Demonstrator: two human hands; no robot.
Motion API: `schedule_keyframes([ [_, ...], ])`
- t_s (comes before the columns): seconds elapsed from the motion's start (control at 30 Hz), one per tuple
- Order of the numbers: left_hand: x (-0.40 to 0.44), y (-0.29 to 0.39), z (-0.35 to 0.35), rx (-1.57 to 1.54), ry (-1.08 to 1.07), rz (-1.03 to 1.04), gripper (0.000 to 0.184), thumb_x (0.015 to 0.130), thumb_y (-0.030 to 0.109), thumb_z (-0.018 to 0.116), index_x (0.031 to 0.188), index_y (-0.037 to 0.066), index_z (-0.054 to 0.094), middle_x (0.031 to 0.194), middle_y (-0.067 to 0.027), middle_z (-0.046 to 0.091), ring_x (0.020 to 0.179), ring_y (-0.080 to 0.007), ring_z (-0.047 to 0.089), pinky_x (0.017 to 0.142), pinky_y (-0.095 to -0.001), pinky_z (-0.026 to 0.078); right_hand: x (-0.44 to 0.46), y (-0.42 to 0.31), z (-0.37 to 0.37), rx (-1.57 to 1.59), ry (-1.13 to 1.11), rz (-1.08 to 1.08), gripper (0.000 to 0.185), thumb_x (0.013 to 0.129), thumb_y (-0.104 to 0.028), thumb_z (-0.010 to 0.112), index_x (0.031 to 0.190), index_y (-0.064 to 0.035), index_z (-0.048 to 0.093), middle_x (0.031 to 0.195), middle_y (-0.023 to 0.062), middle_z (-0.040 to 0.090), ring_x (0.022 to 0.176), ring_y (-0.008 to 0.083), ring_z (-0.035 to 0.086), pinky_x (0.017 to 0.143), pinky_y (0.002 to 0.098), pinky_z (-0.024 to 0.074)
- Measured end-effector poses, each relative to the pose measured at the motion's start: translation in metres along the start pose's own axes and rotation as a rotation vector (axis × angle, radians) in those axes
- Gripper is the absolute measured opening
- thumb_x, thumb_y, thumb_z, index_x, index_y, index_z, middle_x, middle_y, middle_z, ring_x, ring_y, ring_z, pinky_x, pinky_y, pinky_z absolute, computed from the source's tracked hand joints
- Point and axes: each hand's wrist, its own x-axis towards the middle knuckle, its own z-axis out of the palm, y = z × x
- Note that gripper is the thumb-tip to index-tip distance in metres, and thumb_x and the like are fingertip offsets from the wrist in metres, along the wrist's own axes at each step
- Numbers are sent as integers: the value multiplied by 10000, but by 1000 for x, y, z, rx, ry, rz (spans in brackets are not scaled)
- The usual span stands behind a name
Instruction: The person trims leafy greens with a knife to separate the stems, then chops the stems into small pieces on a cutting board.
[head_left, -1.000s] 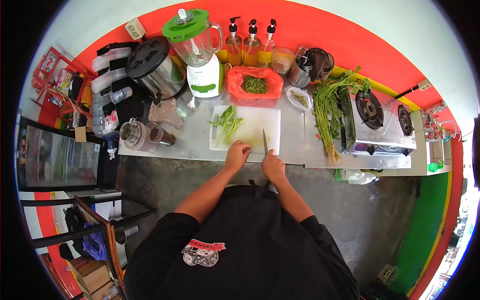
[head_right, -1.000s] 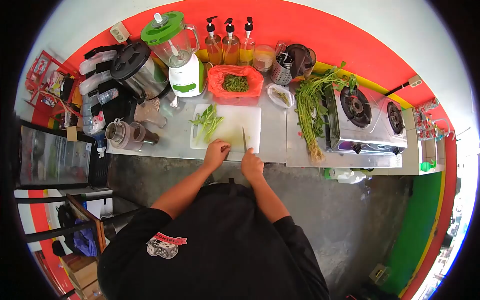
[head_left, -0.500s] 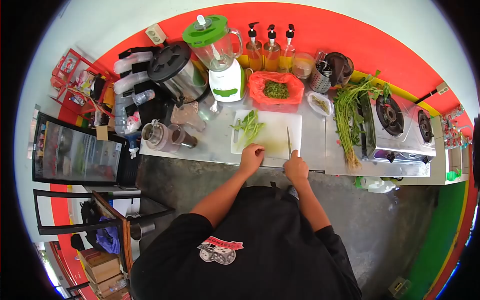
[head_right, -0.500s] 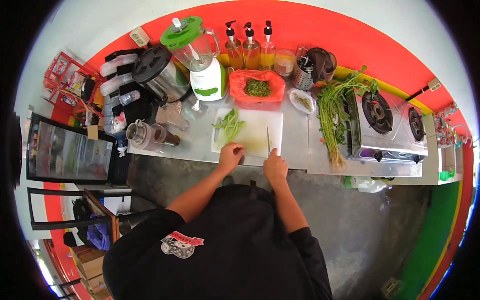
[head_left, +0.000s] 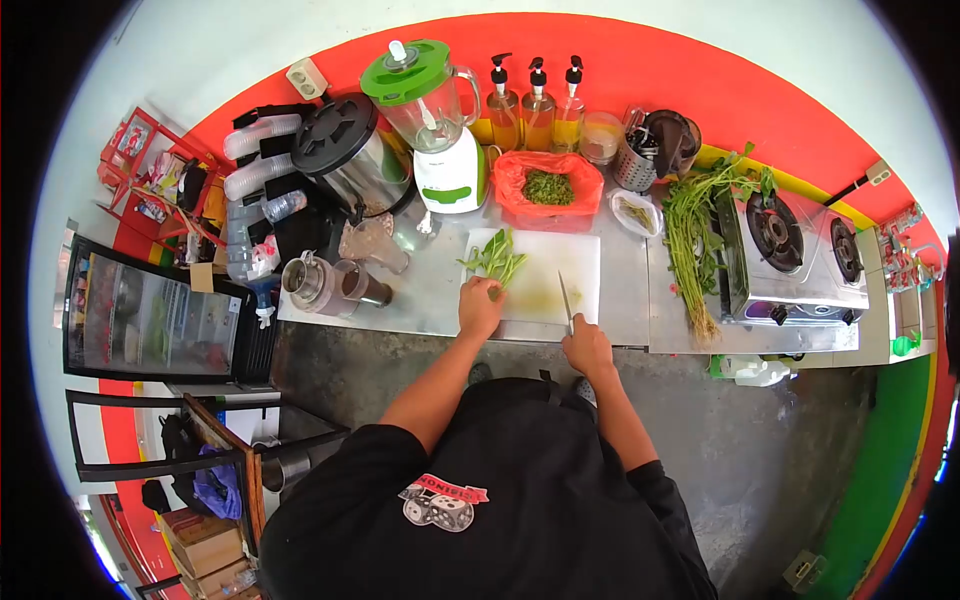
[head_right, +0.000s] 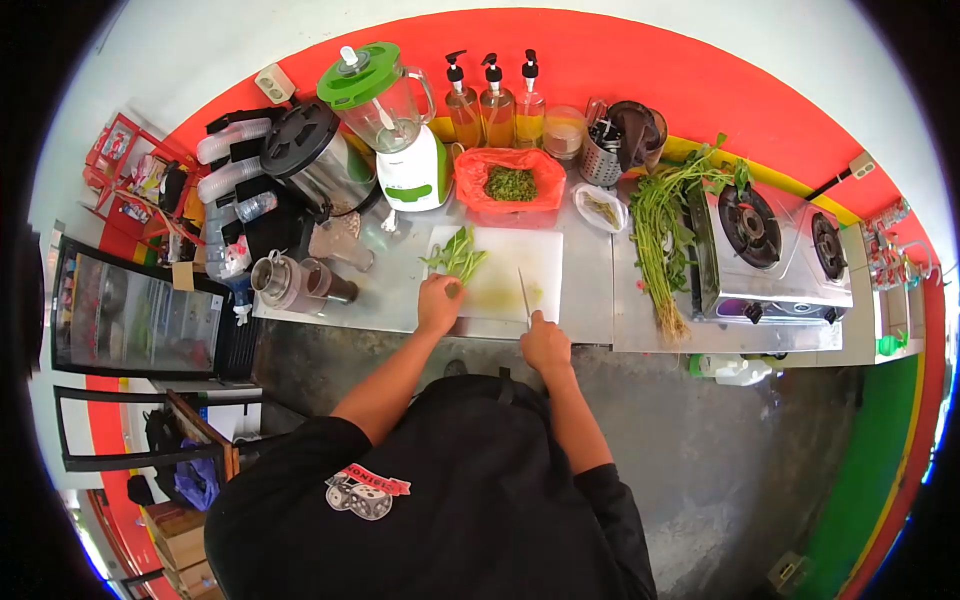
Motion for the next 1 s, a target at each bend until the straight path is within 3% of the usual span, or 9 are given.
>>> schedule_keyframes([
  [0.2,0,-6,9,-35,0,-50,121,781,104,767,867,56,696,929,-134,633,975,-345,579,867,-442,474,-8,8,-4,-5,-45,-24,334,863,-240,656,1110,-42,551,974,272,694,948,467,668,840,556,530],
  [0.27,0,-2,6,34,-55,-84,117,798,100,745,894,67,689,993,-111,628,1024,-334,559,905,-430,480,-9,8,-6,11,-51,-66,337,861,-248,666,1117,-55,565,982,262,697,951,466,667,841,553,531],
  [0.47,4,-12,11,-21,-52,-61,87,814,93,726,866,52,670,968,-123,620,984,-342,557,883,-445,471,-4,10,-4,-49,-20,-1,363,847,-261,691,1139,-66,596,989,258,695,937,458,671,825,547,535],
  [0.67,2,-10,11,-45,-1,-37,103,787,81,759,842,38,684,911,-123,637,903,-331,586,846,-445,471,1,14,-7,3,0,-58,279,843,-245,673,1068,-85,627,971,227,710,924,439,684,821,535,546],
  [0.73,0,-5,8,6,37,-10,98,790,81,758,831,42,678,894,-120,637,903,-331,586,833,-445,471,-1,9,-12,-38,3,-52,308,834,-267,720,1040,-54,636,943,226,710,909,447,683,793,537,545],
  [0.77,0,-4,6,50,-53,-58,111,830,129,732,894,52,684,965,-109,625,1007,-336,560,892,-429,486,0,9,-13,-34,2,-42,308,834,-267,720,1040,-54,636,943,226,710,909,447,683,793,537,545],
  [1.0,-2,-14,8,-57,-10,-45,110,874,123,684,911,21,667,970,-141,627,987,-361,554,886,-456,463,2,16,-14,-47,35,-34,280,828,-274,732,977,-50,655,916,213,713,889,436,687,772,531,548],
])
